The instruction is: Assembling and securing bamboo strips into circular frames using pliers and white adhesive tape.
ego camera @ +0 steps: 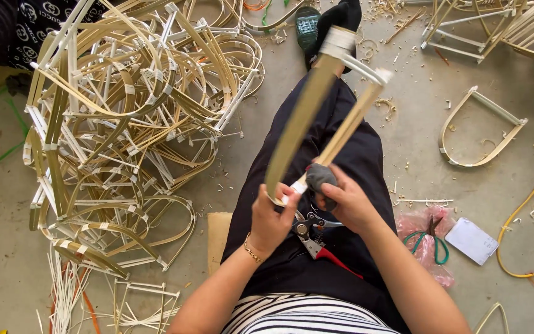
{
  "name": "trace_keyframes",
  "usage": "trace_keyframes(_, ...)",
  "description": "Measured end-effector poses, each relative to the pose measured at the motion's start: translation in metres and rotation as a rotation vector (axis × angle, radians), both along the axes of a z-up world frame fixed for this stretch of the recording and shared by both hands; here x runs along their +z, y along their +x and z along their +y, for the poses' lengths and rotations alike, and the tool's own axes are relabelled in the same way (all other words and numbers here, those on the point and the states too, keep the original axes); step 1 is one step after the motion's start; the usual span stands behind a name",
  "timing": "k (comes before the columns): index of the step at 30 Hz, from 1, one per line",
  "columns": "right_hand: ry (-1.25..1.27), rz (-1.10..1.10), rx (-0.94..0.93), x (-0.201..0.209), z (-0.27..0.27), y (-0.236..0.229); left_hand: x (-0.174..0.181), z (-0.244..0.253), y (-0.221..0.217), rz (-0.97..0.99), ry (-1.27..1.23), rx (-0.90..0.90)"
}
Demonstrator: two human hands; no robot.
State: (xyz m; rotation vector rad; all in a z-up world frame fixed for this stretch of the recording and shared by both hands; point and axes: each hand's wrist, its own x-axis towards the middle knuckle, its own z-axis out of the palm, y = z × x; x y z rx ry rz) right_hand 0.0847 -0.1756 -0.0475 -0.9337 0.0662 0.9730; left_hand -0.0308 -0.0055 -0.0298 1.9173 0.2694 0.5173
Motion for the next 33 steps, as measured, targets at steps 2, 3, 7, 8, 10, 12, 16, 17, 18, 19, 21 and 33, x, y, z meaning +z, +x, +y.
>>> trace_keyframes(2,-0.063,-0.013,0.014,-0.039,-0.004,-0.002,0.01,0.002,-0.002,0.0,-0.112,-0.141)
trace_keyframes(3,-0.126,-0.026,0.033,-0.059,-0.006,-0.003,0.015,0.003,-0.003,0.001,-0.225,-0.277)
trace_keyframes(7,-0.238,-0.039,-0.057,-0.041,-0.005,-0.002,0.022,0.021,0.011,0.265,-0.88,-0.359)
trace_keyframes(8,-0.251,-0.062,-0.045,-0.046,-0.006,-0.004,0.019,0.019,0.016,0.451,-1.01,-0.329)
trace_keyframes(10,-0.264,-0.086,-0.038,-0.041,-0.003,-0.009,0.006,0.012,0.02,0.64,-1.133,-0.3)
trace_keyframes(12,-0.335,-0.214,0.039,-0.023,0.005,-0.015,-0.012,0.0,0.021,0.677,-1.066,-0.4)
trace_keyframes(16,-0.428,-0.664,0.004,-0.024,-0.005,0.02,-0.008,-0.005,0.016,0.609,-1.049,-0.445)
trace_keyframes(17,-0.564,-0.801,-0.047,-0.016,-0.012,0.044,-0.004,-0.003,0.015,0.637,-1.066,-0.434)
trace_keyframes(18,-0.706,-0.925,-0.098,-0.008,-0.022,0.063,0.001,-0.003,0.01,0.676,-1.085,-0.422)
trace_keyframes(19,-0.714,-0.914,-0.11,0.008,-0.026,0.076,0.009,-0.005,0.009,0.69,-1.082,-0.434)
trace_keyframes(21,-0.834,-0.761,-0.156,0.04,-0.032,0.103,0.024,-0.006,0.006,0.789,-1.136,-0.396)
trace_keyframes(33,-0.738,-0.651,0.026,-0.038,-0.035,0.082,-0.004,-0.001,0.001,0.828,-1.045,-0.4)
